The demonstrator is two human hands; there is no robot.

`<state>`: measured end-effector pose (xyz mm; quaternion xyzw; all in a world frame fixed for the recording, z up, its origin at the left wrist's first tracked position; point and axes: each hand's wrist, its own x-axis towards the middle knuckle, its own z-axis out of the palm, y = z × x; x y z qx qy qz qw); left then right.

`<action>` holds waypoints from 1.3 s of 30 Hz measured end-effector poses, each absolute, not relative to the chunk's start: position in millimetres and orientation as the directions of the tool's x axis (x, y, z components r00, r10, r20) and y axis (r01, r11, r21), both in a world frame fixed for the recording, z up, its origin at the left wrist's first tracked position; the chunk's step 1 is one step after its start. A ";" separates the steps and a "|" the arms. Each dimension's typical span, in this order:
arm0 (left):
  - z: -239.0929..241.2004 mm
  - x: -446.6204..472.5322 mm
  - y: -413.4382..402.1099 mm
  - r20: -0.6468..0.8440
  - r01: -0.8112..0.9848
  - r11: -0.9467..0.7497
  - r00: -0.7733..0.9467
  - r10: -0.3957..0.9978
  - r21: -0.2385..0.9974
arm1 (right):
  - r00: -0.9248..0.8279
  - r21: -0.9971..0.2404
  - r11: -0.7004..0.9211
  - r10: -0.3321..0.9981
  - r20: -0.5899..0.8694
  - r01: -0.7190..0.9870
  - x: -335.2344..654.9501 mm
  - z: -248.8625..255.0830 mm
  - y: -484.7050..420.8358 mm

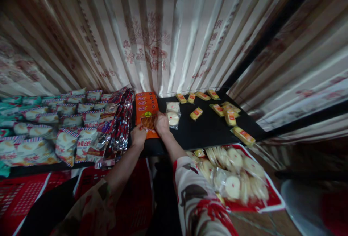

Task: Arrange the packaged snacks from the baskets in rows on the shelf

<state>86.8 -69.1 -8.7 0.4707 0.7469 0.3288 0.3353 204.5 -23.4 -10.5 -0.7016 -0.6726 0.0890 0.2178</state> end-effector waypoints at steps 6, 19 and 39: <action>11.0 89.1 -71.3 -0.188 0.596 0.349 -0.315 0.930 0.723 | 0.092 -0.388 -0.032 0.986 0.136 0.921 204.7 -8.8 -25.9; 0.3 93.1 -76.3 -0.144 0.621 0.352 -0.361 0.922 0.701 | 0.114 -0.391 -0.047 0.982 0.150 0.919 195.1 -14.3 -30.4; 2.6 85.5 -147.3 0.221 0.583 -0.120 -0.106 0.969 0.804 | 0.144 -0.569 0.146 0.890 0.433 0.809 181.5 -3.7 -78.5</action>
